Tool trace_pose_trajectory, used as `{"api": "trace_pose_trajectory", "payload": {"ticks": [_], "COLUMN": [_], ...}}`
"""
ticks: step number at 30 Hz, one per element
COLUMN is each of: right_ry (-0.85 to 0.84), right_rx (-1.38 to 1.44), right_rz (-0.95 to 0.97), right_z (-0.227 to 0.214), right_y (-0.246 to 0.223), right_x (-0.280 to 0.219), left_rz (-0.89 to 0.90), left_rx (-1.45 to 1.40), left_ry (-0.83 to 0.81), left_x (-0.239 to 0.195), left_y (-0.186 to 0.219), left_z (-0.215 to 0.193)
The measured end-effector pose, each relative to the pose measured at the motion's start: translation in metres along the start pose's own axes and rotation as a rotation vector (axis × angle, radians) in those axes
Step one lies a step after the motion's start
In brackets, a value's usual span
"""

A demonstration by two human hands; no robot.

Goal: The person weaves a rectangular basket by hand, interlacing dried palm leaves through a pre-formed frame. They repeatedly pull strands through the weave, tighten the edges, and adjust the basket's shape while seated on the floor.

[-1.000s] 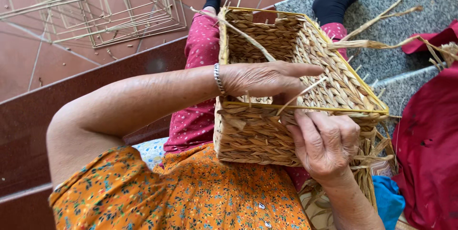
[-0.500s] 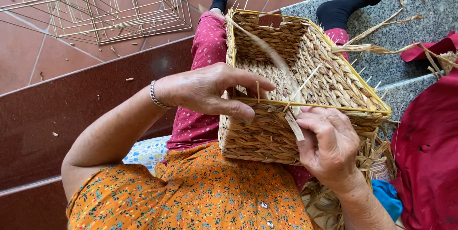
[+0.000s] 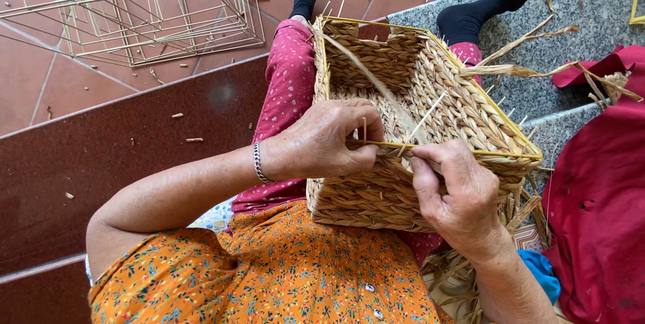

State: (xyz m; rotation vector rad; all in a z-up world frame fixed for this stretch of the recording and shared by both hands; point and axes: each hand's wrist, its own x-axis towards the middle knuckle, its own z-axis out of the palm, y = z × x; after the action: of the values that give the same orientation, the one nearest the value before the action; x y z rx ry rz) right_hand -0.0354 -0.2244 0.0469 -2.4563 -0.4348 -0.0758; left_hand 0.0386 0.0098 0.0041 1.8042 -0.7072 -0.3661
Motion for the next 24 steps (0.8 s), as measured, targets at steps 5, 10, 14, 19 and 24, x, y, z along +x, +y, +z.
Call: {"api": "trace_pose_trajectory", "payload": {"ticks": [5, 10, 14, 19, 24], "right_ry": [-0.038, -0.023, -0.019, -0.012, 0.004], "right_rx": [-0.185, -0.248, -0.244, -0.226, -0.421], "right_rz": [-0.158, -0.183, -0.157, -0.168, -0.248], "right_z": [-0.014, -0.015, -0.014, -0.025, -0.041], "right_y": [0.000, 0.018, 0.031, 0.025, -0.003], "right_x": [0.007, 0.004, -0.004, 0.000, -0.003], "left_rz": [0.028, 0.070, 0.114, 0.130, 0.366], "left_rx": [-0.032, -0.015, -0.069, -0.125, 0.164], "left_ry": [-0.068, -0.085, -0.111, -0.133, 0.386], "left_x": [-0.001, 0.000, 0.000, 0.003, -0.019], "left_y": [-0.011, -0.017, -0.019, -0.011, 0.020], "left_z": [0.003, 0.003, 0.006, -0.003, -0.001]}}
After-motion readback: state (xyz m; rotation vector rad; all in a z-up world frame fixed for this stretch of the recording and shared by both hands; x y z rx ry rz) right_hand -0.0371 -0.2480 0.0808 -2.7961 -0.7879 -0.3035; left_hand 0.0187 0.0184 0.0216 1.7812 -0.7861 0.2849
